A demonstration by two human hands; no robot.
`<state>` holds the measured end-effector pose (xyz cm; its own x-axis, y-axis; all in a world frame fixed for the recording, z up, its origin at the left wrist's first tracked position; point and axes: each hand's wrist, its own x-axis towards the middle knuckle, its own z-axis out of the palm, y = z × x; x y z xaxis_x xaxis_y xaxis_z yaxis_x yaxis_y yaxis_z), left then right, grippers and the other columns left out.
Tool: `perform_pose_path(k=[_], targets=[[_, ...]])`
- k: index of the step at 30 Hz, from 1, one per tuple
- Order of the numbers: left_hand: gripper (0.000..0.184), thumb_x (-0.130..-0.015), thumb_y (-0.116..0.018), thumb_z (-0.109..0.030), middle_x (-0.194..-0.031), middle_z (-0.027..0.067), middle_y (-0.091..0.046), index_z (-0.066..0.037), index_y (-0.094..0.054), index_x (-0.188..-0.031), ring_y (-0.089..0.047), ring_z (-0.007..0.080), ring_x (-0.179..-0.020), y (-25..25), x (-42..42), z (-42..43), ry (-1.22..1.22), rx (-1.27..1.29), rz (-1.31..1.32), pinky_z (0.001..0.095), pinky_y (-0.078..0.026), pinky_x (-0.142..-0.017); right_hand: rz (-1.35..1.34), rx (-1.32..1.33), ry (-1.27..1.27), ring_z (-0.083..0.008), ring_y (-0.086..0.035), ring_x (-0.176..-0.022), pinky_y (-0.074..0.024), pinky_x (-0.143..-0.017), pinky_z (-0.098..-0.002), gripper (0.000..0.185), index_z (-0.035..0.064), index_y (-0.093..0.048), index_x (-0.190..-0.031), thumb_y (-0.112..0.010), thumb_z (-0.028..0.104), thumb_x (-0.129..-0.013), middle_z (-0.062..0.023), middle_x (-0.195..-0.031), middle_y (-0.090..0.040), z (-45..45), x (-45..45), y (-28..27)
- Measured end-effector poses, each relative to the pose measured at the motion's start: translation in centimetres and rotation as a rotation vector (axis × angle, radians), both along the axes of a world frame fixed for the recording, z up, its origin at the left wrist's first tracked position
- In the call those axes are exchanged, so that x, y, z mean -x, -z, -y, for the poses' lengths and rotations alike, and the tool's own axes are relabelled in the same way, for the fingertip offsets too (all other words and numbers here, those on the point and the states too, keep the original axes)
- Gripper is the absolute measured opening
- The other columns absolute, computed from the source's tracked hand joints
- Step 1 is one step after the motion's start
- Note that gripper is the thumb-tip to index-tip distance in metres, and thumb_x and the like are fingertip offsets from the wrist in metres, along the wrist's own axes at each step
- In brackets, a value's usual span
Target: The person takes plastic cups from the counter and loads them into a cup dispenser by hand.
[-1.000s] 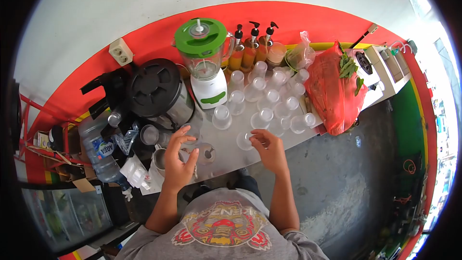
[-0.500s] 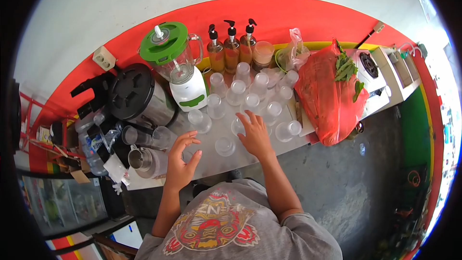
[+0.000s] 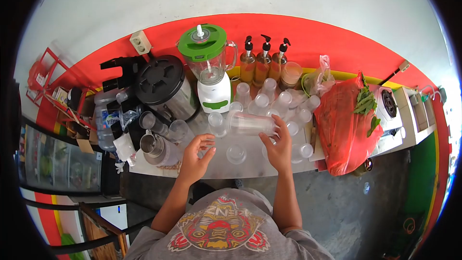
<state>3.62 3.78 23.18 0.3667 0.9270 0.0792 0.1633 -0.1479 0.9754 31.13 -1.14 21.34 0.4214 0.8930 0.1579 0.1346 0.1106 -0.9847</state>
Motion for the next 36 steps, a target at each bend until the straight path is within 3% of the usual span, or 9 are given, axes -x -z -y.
perform_pose_path(k=[1, 3, 7, 9, 12, 16, 18, 28, 36], targets=[[0.034, -0.096, -0.072, -0.008, -0.134, 0.0119, -0.069, -0.004, -0.066, -0.129, -0.07, 0.0229, -0.116, -0.1, -0.4, 0.0, -0.009, 0.001, 0.004, 0.037, -0.052, -0.098, 0.004, 0.001, -0.009, -0.0185, -0.062, -0.123, -0.0567, -0.092, -0.0341, 0.069, 0.0019, -0.049, -0.154, -0.078, -0.001, -0.091, -0.01, -0.14, -0.06, 0.3, 0.0, -0.1], [0.042, -0.099, -0.07, -0.007, -0.132, 0.0121, -0.069, 0.001, -0.061, -0.139, -0.068, 0.0181, -0.115, -0.3, -1.3, 0.3, 0.0, 0.014, 0.08, 0.0339, -0.052, -0.099, -0.284, -0.076, -0.062, -0.0209, -0.064, -0.119, -0.0569, -0.093, -0.0338, 0.07, -0.0004, -0.046, -0.154, -0.078, 0.0, -0.092, -0.0134, -0.138, -0.061, 1.2, 0.2, -0.7], [0.042, -0.1, -0.069, -0.008, -0.13, 0.0119, -0.071, 0.001, -0.062, -0.14, -0.068, 0.017, -0.11, -1.0, -2.2, 0.8, 0.018, 0.016, 0.171, 0.0331, -0.052, -0.097, -0.406, -0.093, -0.097, -0.0209, -0.065, -0.119, -0.0582, -0.093, -0.0352, 0.071, -0.0011, -0.043, -0.155, -0.077, 0.001, -0.093, -0.0139, -0.138, -0.061, 2.6, 1.4, -1.7], [0.039, -0.099, -0.07, -0.012, -0.117, 0.0117, -0.077, -0.001, -0.068, -0.136, -0.071, 0.0181, -0.104, -1.4, -2.0, 0.9, 0.031, -0.072, 0.141, 0.0345, -0.053, -0.093, -0.465, -0.087, -0.087, -0.0204, -0.065, -0.119, -0.0593, -0.092, -0.0354, 0.07, -0.0003, -0.043, -0.155, -0.076, 0.002, -0.094, -0.0137, -0.138, -0.061, 3.1, 1.7, -1.4], [0.035, -0.096, -0.071, -0.009, -0.108, 0.0111, -0.079, -0.001, -0.071, -0.13, -0.072, 0.0193, -0.098, -2.8, -1.5, 1.3, -0.018, -0.152, -0.048, 0.0348, -0.054, -0.087, -0.457, -0.081, -0.097, -0.0199, -0.065, -0.118, -0.0597, -0.091, -0.035, 0.068, -0.0003, -0.043, -0.154, -0.076, 0.002, -0.094, -0.0136, -0.137, -0.062, 3.3, 2.0, -1.2], [0.036, -0.093, -0.072, -0.006, -0.106, 0.012, -0.079, -0.001, -0.071, -0.129, -0.072, 0.0218, -0.092, -3.1, -1.5, 1.5, -0.043, -0.245, -0.077, 0.0368, -0.054, -0.084, -0.449, -0.074, -0.09, -0.0195, -0.066, -0.116, -0.0598, -0.09, -0.0347, 0.067, -0.0007, -0.044, -0.154, -0.076, 0.001, -0.095, -0.0137, -0.136, -0.062, 3.6, 2.4, -1.5], [0.037, -0.092, -0.072, -0.004, -0.105, 0.0127, -0.079, -0.001, -0.071, -0.128, -0.073, 0.0241, -0.09, -3.0, -1.6, 1.5, -0.066, -0.438, -0.06, 0.0376, -0.055, -0.083, -0.4, -0.062, -0.093, -0.0204, -0.067, -0.115, -0.0586, -0.09, -0.0366, 0.066, -0.0001, -0.044, -0.153, -0.075, 0.007, -0.095, -0.0131, -0.132, -0.066, 3.7, 2.6, -1.6], [0.047, -0.089, -0.071, 0.0, -0.094, 0.0129, -0.077, 0.0, -0.064, -0.136, -0.071, 0.0232, -0.081, -3.0, -1.5, 2.1, -0.103, -0.396, -0.066, 0.0342, -0.055, -0.08, -0.377, -0.049, -0.099, -0.0195, -0.067, -0.113, -0.059, -0.09, -0.0358, 0.066, -0.0009, -0.045, -0.152, -0.075, 0.005, -0.094, -0.0124, -0.131, -0.064, 3.7, 3.3, -1.9], [0.054, -0.087, -0.075, -0.001, -0.077, 0.0036, -0.064, -0.001, -0.058, -0.139, -0.059, 0.0135, -0.073, -2.4, -1.1, 1.9, -0.135, -0.228, -0.045, 0.0317, -0.05, -0.073, -0.473, -0.077, -0.132, -0.0215, -0.061, -0.128, -0.0542, -0.104, -0.0362, 0.08, 0.0017, -0.038, -0.158, -0.08, 0.0, -0.09, -0.0115, -0.142, -0.059, 3.7, 4.3, -1.3]])
